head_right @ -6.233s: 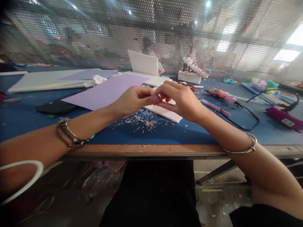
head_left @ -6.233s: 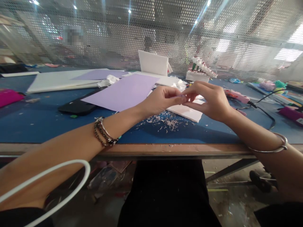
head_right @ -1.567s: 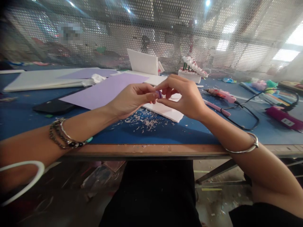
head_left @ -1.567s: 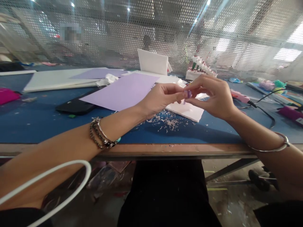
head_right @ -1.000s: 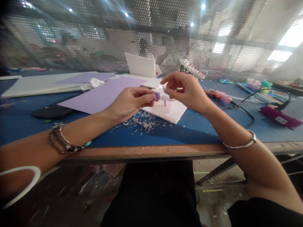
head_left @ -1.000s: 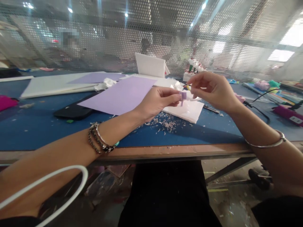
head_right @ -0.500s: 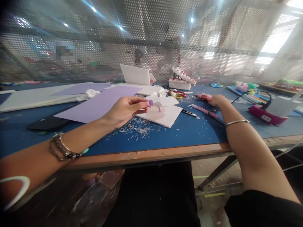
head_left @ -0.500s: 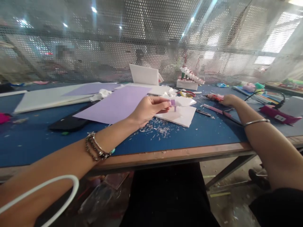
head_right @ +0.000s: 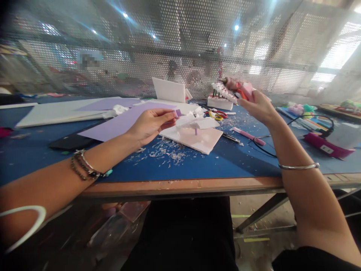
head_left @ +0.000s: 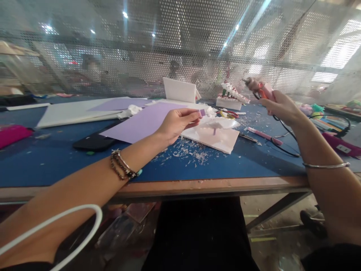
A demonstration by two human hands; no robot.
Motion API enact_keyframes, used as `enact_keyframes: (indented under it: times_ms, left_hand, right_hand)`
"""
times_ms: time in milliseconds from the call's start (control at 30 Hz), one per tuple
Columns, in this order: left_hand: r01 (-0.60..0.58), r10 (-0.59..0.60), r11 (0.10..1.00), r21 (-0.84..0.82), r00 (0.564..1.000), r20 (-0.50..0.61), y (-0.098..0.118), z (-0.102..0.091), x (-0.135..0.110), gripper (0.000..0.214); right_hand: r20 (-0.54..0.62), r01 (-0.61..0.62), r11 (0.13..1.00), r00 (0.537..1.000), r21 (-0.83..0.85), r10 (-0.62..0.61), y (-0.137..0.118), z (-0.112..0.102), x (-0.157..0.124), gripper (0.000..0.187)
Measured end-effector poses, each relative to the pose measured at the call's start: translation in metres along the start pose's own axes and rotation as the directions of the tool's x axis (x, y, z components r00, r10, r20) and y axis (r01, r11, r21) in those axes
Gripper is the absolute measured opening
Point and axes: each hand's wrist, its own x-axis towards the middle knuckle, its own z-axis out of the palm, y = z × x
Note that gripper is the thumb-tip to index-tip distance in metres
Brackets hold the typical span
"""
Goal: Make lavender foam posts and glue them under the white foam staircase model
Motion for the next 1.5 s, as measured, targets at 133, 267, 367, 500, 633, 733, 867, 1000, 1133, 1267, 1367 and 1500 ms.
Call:
enact_keyframes:
  times_ms: [133,267,367,500,633,733,867,1000,1133,1267,1367,1500]
  left_hand:
    - [-0.012,0.012,1.000,-0.005,0.999,0.034,-0.001,-0.002,0.001,0.020]
    - [-0.012,0.012,0.999,0.029,1.000,0.023,-0.001,0.000,-0.001,0.024]
    - [-0.024,0.023,0.998,0.053,1.000,0.016,0.000,0.001,-0.002,0.026]
    - [-0.029,0.028,0.997,0.067,0.999,0.022,0.001,0.003,-0.004,0.026]
    - [-0.029,0.027,0.999,0.034,0.999,0.041,0.002,0.004,-0.005,0.022]
    - [-0.026,0.024,0.999,0.041,0.999,0.045,0.003,0.004,-0.005,0.021]
    - [-0.026,0.024,0.997,0.078,0.999,0.026,0.002,0.005,-0.006,0.024]
    - [-0.039,0.037,0.998,0.053,0.998,0.043,0.000,0.003,-0.005,0.025]
    - [-0.052,0.050,0.998,0.032,0.997,0.062,-0.003,0.002,-0.003,0.022]
    - [-0.050,0.049,0.999,0.014,0.996,0.068,-0.004,0.001,-0.002,0.018]
    - [-0.049,0.049,0.999,-0.002,0.996,0.071,-0.004,0.001,-0.002,0.018]
    - [-0.056,0.056,0.998,0.005,0.996,0.065,-0.005,0.001,-0.001,0.022]
  right_hand:
    - [-0.143,-0.002,0.977,0.989,-0.213,-0.029,-0.047,0.013,-0.011,0.042]
    - [-0.126,0.153,0.952,0.973,-0.264,-0.192,-0.069,0.022,-0.017,0.040]
    - [-0.124,0.209,0.948,0.962,-0.241,-0.244,-0.077,0.026,-0.021,0.031]
    - [-0.133,0.254,0.946,0.950,-0.201,-0.284,-0.080,0.031,-0.024,0.024]
    - [-0.120,0.294,0.941,0.941,-0.167,-0.315,-0.077,0.034,-0.025,0.024]
    - [-0.109,0.290,0.941,0.944,-0.174,-0.311,-0.076,0.034,-0.027,0.023]
    - [-0.102,0.278,0.944,0.949,-0.180,-0.299,-0.079,0.034,-0.029,0.025]
    - [-0.086,0.255,0.939,0.956,-0.232,-0.281,-0.082,0.033,-0.030,0.027]
    - [-0.089,0.233,0.933,0.960,-0.275,-0.266,-0.083,0.033,-0.030,0.031]
    - [-0.081,0.215,0.926,0.965,-0.312,-0.251,-0.082,0.033,-0.029,0.034]
    - [-0.075,0.214,0.924,0.965,-0.316,-0.249,-0.082,0.034,-0.028,0.034]
    - [-0.071,0.207,0.928,0.968,-0.308,-0.239,-0.082,0.033,-0.028,0.033]
